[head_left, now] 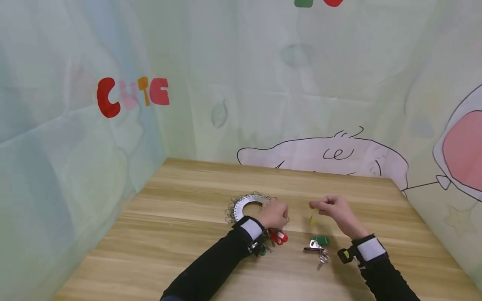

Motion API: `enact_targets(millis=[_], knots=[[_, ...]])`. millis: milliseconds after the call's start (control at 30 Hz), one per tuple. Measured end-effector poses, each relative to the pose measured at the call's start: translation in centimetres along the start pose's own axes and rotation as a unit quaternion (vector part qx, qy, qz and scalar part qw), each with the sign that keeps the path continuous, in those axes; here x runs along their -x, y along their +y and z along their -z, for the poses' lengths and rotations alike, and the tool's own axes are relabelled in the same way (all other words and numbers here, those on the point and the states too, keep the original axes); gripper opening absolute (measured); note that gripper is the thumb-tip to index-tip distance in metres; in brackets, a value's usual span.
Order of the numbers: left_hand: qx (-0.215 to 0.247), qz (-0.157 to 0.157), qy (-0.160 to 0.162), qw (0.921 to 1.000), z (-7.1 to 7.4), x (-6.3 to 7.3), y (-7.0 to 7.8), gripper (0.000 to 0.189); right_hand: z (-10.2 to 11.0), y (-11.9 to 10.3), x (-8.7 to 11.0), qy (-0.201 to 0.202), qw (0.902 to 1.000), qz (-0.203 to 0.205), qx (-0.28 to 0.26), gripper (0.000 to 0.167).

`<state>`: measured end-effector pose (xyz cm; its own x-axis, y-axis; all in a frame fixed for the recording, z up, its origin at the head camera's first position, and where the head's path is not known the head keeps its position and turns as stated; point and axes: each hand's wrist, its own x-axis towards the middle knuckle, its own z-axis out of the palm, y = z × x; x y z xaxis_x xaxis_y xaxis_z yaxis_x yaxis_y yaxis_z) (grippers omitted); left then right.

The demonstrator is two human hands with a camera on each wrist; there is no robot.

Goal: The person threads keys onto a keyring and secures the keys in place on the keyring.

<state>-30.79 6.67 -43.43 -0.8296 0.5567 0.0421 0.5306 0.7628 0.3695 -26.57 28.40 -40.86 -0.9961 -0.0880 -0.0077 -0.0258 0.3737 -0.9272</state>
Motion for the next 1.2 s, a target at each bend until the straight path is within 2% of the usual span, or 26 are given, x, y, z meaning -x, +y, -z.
enact_targets(millis=[100, 200, 300, 367, 500, 633, 767, 867, 1033, 1200], knots=[[0.026, -0.015, 0.021, 0.9993, 0.1, 0.1, -0.4, 0.013, -0.6, 0.1, -0.2, -0.012, 0.9976, 0.001, -0.068, 0.035], [0.046, -0.034, 0.045, 0.9973, 0.1, 0.1, -0.8, 0.010, -1.6, 0.1, -0.5, -0.038, 0.9883, -0.007, -0.147, 0.030], [0.072, -0.051, 0.060, 0.9943, 0.0, 0.2, -1.1, 0.010, -3.0, 0.3, -0.9, -0.057, 0.9810, -0.018, -0.185, 0.023], [0.087, -0.062, 0.067, 0.9920, -0.1, 0.3, -1.2, 0.010, -4.1, 0.7, -1.2, -0.061, 0.9845, -0.023, -0.163, 0.018], [0.117, -0.078, 0.077, 0.9871, -0.3, 0.6, -1.4, 0.009, -6.2, 1.3, -1.7, -0.064, 0.9969, 0.008, -0.046, 0.020], [0.133, -0.087, 0.097, 0.9825, -0.3, 0.7, -1.6, 0.009, -7.5, 1.7, -1.9, -0.048, 0.9968, 0.052, 0.037, 0.022], [0.138, -0.083, 0.104, 0.9815, -0.2, 0.9, -1.6, 0.011, -7.9, 1.8, -2.0, -0.040, 0.9943, 0.082, 0.054, 0.015], [0.154, -0.073, 0.093, 0.9810, -0.2, 0.9, -1.8, 0.011, -8.0, 1.8, -2.0, -0.037, 0.9931, 0.096, 0.057, 0.012], [0.163, -0.036, 0.075, 0.9832, 0.3, 0.9, -2.2, 0.006, -8.1, 1.5, -2.2, -0.021, 0.9945, 0.091, 0.048, 0.012], [0.159, -0.013, 0.071, 0.9846, 0.7, 1.1, -2.5, 0.008, -8.3, 1.2, -2.4, -0.032, 0.9949, 0.085, 0.044, 0.014]])
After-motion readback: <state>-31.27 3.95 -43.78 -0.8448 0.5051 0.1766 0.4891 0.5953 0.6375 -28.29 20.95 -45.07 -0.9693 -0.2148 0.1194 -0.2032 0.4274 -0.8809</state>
